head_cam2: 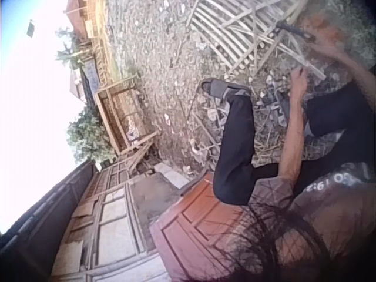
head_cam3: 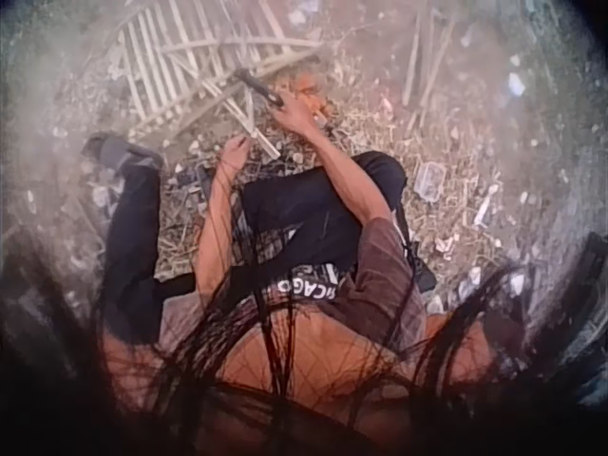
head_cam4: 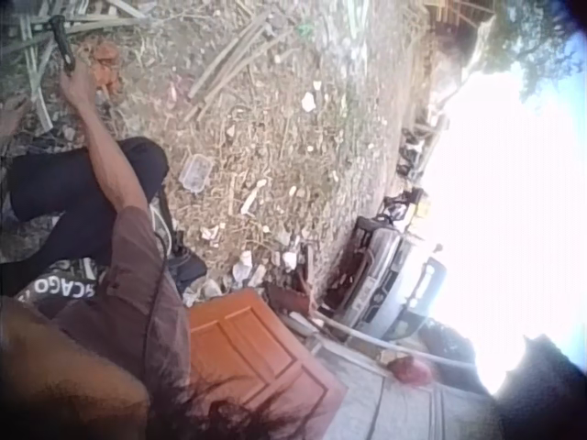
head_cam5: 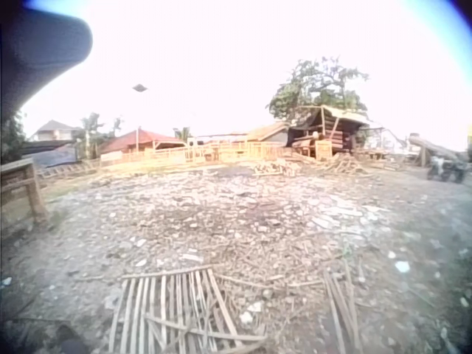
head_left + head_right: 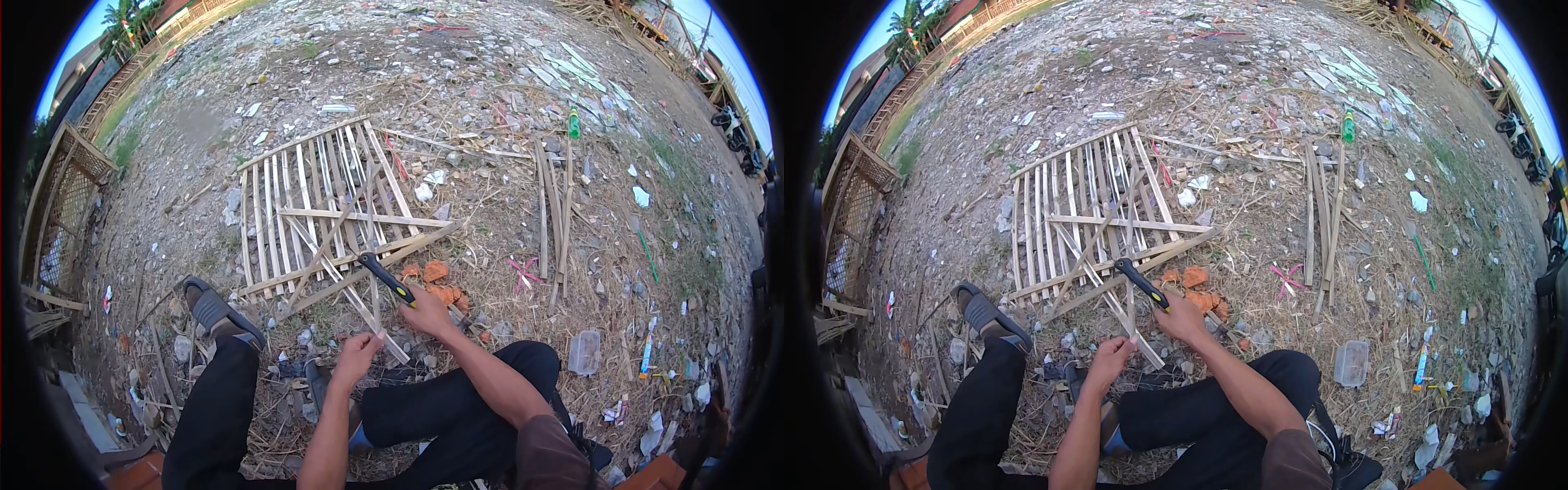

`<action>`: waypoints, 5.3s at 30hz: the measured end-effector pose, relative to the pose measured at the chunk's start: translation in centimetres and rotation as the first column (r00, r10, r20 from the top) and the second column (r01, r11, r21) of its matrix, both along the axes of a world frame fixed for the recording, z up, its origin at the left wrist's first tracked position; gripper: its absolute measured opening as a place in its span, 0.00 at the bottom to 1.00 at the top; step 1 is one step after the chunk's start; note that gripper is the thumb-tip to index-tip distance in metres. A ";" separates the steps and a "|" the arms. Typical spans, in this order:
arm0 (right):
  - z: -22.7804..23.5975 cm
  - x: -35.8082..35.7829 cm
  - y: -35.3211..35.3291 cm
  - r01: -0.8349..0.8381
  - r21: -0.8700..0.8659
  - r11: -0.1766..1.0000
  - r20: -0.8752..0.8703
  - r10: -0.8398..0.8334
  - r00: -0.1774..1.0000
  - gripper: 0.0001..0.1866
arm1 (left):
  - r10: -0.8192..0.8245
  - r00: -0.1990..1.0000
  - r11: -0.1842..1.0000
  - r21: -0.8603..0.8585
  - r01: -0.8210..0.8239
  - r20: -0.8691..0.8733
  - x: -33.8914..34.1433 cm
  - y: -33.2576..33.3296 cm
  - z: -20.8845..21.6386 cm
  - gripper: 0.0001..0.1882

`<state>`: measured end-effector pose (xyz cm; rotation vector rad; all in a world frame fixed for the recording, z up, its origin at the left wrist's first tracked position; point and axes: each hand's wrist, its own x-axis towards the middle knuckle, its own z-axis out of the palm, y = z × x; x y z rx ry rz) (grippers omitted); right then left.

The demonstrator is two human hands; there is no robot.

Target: The person joins bamboo sticks by hand using a hammer and nails, while sitting on the ground.

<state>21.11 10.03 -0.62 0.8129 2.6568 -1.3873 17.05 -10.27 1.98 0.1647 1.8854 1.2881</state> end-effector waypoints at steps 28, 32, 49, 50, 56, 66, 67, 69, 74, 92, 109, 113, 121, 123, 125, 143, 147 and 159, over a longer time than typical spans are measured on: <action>0.9 -0.3 1.7 0.078 -0.037 0.996 -0.040 -0.079 0.996 0.22 | 0.063 0.998 0.997 0.036 -0.064 0.017 2.2 3.1 0.8 0.15; 0.1 -2.0 0.0 0.153 -0.023 0.988 -0.156 -0.154 0.976 0.20 | 0.225 0.974 0.973 0.056 -0.224 0.000 1.7 2.1 3.0 0.15; -2.9 2.4 5.5 0.294 -0.519 0.803 -0.194 -0.445 0.874 0.05 | 0.412 0.910 0.645 0.723 -0.249 -0.054 -16.5 7.8 31.3 0.14; -2.3 2.4 6.3 0.300 -0.509 0.807 -0.218 -0.458 0.862 0.06 | 0.398 0.912 0.650 0.732 -0.202 -0.101 -17.4 6.9 34.3 0.13; -4.7 3.2 5.0 0.313 -0.478 0.821 -0.188 -0.443 0.876 0.07 | 0.503 0.814 0.762 0.592 -0.260 -0.290 -22.7 -5.7 36.7 0.09; -2.9 3.6 4.0 0.270 -0.458 0.847 -0.179 -0.385 0.905 0.06 | 0.689 0.412 0.668 0.302 -0.680 -0.596 -12.7 -29.4 9.0 0.18; -3.0 3.8 3.7 0.275 -0.460 0.844 -0.168 -0.387 0.907 0.06 | 0.654 0.384 0.641 0.207 -0.739 -0.652 -11.3 -31.8 7.4 0.19; -3.2 3.6 3.5 0.278 -0.460 0.843 -0.154 -0.384 0.910 0.06 | 0.587 0.405 0.595 0.034 -0.803 -0.701 -9.7 -36.2 4.4 0.20; -2.9 3.5 3.0 0.278 -0.405 0.871 -0.135 -0.358 0.924 0.05 | 0.557 0.467 0.492 -0.180 -0.852 -0.687 -7.6 -42.1 -2.3 0.14; -2.2 3.8 1.9 0.195 -0.288 0.938 -0.167 -0.249 0.954 0.04 | 0.265 0.623 0.621 -0.364 -0.694 -0.736 -2.0 -42.1 -4.2 0.17; -2.8 4.6 2.3 0.194 -0.260 0.946 -0.177 -0.245 0.953 0.08 | -0.139 0.579 0.676 -0.504 -0.537 -0.803 -19.4 -42.2 6.9 0.11; -3.7 4.7 2.6 0.206 -0.242 0.948 -0.199 -0.256 0.946 0.07 | -0.388 0.581 0.659 -0.656 -0.369 -0.716 -26.5 -39.6 12.9 0.12; -3.5 3.4 1.3 0.226 -0.108 0.968 -0.134 -0.239 0.962 0.05 | -0.538 0.698 0.394 -0.873 -0.287 -0.473 -33.0 -36.7 7.9 0.12; -5.1 4.1 3.2 0.193 -0.001 0.981 -0.161 -0.190 0.968 0.06 | -0.463 0.720 0.394 -0.847 -0.356 -0.518 -35.0 -35.6 3.7 0.12; -4.9 4.2 3.1 0.213 -0.015 0.977 -0.079 -0.213 0.974 0.07 | -0.328 0.738 0.435 -0.788 -0.436 -0.589 -36.5 -34.6 -0.1 0.13; -2.6 4.5 1.6 0.244 -0.057 0.968 -0.039 -0.246 0.968 0.05 | -0.585 0.428 0.298 -0.673 -0.677 -0.689 -41.0 -34.4 -6.0 0.05; -5.2 5.1 3.4 0.169 0.022 0.985 -0.100 -0.166 0.981 0.06 | -0.581 -0.024 0.581 -0.394 -0.712 -0.813 -40.7 -35.8 0.6 0.05; -1.9 3.6 0.7 0.194 0.207 0.959 -0.178 -0.158 0.971 0.08 | 0.560 -0.004 0.801 0.543 -0.253 -0.828 -35.3 -26.5 33.2 0.13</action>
